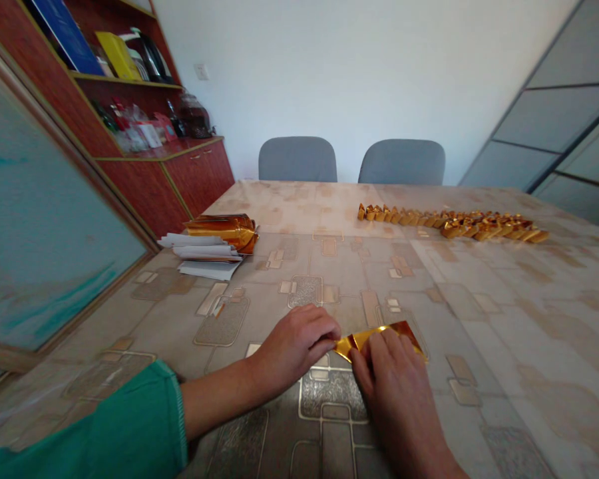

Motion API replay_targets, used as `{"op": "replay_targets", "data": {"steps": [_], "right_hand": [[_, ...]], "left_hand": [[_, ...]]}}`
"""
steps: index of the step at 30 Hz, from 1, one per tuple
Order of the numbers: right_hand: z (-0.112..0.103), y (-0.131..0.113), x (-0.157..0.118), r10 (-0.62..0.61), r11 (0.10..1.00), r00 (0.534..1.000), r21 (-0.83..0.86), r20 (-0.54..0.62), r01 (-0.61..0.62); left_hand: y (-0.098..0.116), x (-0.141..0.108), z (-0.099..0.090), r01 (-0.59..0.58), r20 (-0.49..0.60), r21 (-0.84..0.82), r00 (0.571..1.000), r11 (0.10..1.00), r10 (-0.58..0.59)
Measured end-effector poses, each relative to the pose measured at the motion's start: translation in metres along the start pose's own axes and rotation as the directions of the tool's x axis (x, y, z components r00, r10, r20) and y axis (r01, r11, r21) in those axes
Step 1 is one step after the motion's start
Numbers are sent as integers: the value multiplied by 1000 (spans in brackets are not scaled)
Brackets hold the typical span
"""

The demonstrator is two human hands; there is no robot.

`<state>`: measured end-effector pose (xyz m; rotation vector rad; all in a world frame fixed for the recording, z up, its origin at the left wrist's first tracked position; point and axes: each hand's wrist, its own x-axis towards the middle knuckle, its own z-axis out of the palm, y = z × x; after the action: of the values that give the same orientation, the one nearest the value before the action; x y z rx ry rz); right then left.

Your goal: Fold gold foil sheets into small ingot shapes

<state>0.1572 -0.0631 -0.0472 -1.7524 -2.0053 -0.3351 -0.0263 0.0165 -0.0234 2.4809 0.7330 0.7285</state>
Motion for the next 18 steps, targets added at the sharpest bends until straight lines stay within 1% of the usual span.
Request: {"op": "replay_targets", "data": {"steps": [4, 6, 8, 10, 13, 15, 18], "right_hand": [[2, 1, -1, 14, 1000, 1000, 17, -6, -14], [3, 2, -1, 23, 999, 1000, 28, -12, -22], [4, 4, -1, 24, 999, 1000, 32, -8, -24], [4, 5, -1, 25, 999, 1000, 25, 0, -25], [4, 4, 1, 22, 1000, 1000, 4, 16, -22], [3, 1, 2, 24, 1000, 999, -11, 32, -23], [0, -1, 3, 17, 1000, 998, -18, 68, -16]], "left_hand": [[-3, -1, 1, -31, 38, 48, 999, 998, 29], [-3, -2, 1, -52, 52, 111, 998, 992, 47], [-2, -1, 1, -103, 59, 199, 994, 974, 93], [-1, 0, -1, -194, 96, 273, 980, 942, 174], [0, 2, -6, -330, 198, 309, 940, 892, 279], [1, 3, -8, -365, 232, 326, 925, 872, 301], [3, 5, -7, -370, 228, 380, 926, 848, 302]]}}
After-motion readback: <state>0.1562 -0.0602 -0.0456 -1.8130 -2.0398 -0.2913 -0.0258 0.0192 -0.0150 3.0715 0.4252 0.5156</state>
